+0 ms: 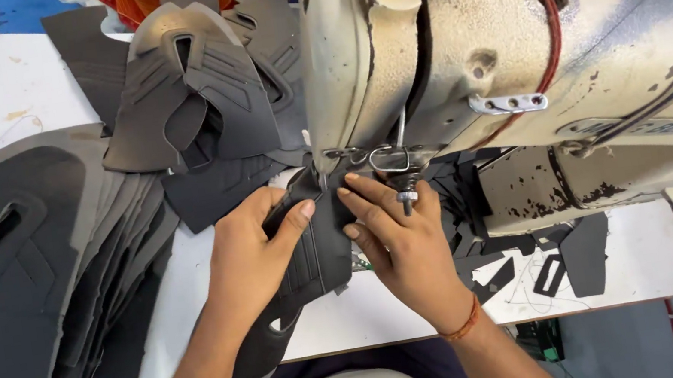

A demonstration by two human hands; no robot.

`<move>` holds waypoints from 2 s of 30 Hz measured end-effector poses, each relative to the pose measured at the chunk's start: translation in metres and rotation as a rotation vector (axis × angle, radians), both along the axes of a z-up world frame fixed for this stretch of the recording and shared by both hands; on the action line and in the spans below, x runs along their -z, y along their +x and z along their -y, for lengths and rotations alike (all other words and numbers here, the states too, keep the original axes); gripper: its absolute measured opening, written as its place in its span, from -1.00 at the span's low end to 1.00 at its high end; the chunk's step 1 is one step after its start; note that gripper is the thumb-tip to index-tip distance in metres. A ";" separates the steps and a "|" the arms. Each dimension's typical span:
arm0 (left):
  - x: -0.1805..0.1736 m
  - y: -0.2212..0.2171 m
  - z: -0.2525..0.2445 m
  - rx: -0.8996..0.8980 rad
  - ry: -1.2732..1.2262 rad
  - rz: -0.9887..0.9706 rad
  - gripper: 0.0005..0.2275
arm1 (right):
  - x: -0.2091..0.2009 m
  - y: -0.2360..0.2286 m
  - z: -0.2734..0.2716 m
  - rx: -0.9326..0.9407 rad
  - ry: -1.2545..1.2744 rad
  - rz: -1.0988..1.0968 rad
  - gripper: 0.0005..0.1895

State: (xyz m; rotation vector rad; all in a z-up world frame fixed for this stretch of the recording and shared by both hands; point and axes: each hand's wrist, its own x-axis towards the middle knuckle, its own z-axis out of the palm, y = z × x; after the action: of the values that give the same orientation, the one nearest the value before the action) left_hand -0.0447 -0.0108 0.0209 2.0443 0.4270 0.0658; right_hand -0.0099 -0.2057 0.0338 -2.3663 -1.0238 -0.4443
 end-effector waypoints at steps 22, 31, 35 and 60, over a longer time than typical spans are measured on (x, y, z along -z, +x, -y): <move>0.033 0.027 0.003 0.021 -0.421 0.096 -0.85 | 0.010 0.021 -0.002 -0.006 0.142 -0.151 -0.70; 0.028 0.029 -0.010 0.129 -0.245 0.207 -0.82 | 0.007 0.011 -0.001 0.057 0.201 -0.052 -0.73; 0.016 0.022 -0.012 0.079 -0.472 -0.059 -0.83 | 0.038 -0.019 0.006 0.117 0.497 -0.375 -0.77; 0.033 0.076 -0.022 0.080 -0.462 0.092 -0.90 | 0.053 0.044 0.009 -0.005 0.730 -1.076 -0.81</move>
State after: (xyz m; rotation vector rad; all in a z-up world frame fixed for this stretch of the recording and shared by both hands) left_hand 0.0312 0.0107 -0.0125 1.5938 0.2718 0.0102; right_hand 0.0339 -0.2147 -0.0191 -1.5370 -0.2611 0.4001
